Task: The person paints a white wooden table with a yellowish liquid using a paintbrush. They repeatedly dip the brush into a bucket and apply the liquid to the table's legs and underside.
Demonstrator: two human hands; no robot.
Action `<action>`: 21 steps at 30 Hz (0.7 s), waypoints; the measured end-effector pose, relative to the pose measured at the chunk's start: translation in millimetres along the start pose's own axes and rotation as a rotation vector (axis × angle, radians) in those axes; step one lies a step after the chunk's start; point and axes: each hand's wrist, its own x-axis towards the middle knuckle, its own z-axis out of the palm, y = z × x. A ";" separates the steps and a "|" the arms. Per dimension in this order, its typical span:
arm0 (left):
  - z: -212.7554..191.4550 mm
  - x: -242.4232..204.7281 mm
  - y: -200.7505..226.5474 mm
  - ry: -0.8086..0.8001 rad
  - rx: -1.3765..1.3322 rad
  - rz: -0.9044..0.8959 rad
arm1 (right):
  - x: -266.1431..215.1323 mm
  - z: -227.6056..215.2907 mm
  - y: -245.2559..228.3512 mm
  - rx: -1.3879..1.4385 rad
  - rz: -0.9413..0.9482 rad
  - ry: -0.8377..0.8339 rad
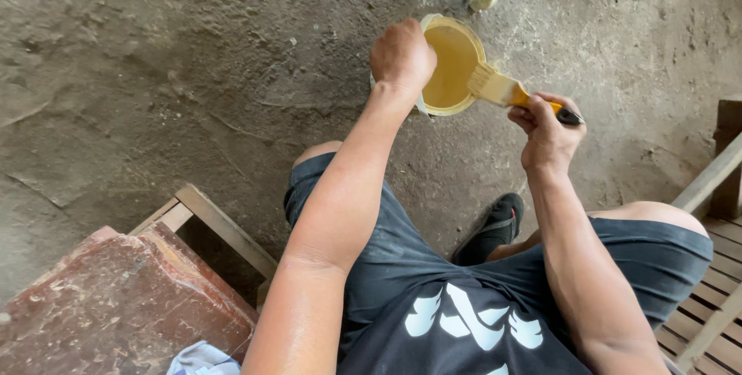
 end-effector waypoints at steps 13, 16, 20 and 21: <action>-3.4 -6.1 -10.5 -0.036 -0.047 -0.056 | 36.3 179.6 -40.3 -0.527 -1.147 -0.351; 5.4 -4.8 -15.8 -0.013 -0.065 -0.064 | 67.2 250.8 -28.3 -0.566 -1.206 -0.400; 6.2 -5.7 -16.5 0.004 -0.009 -0.006 | 94.7 260.0 -22.9 -0.818 -1.084 -0.273; 4.4 -5.6 -14.6 -0.035 -0.031 -0.040 | 93.4 243.2 -24.4 -0.710 -1.159 -0.272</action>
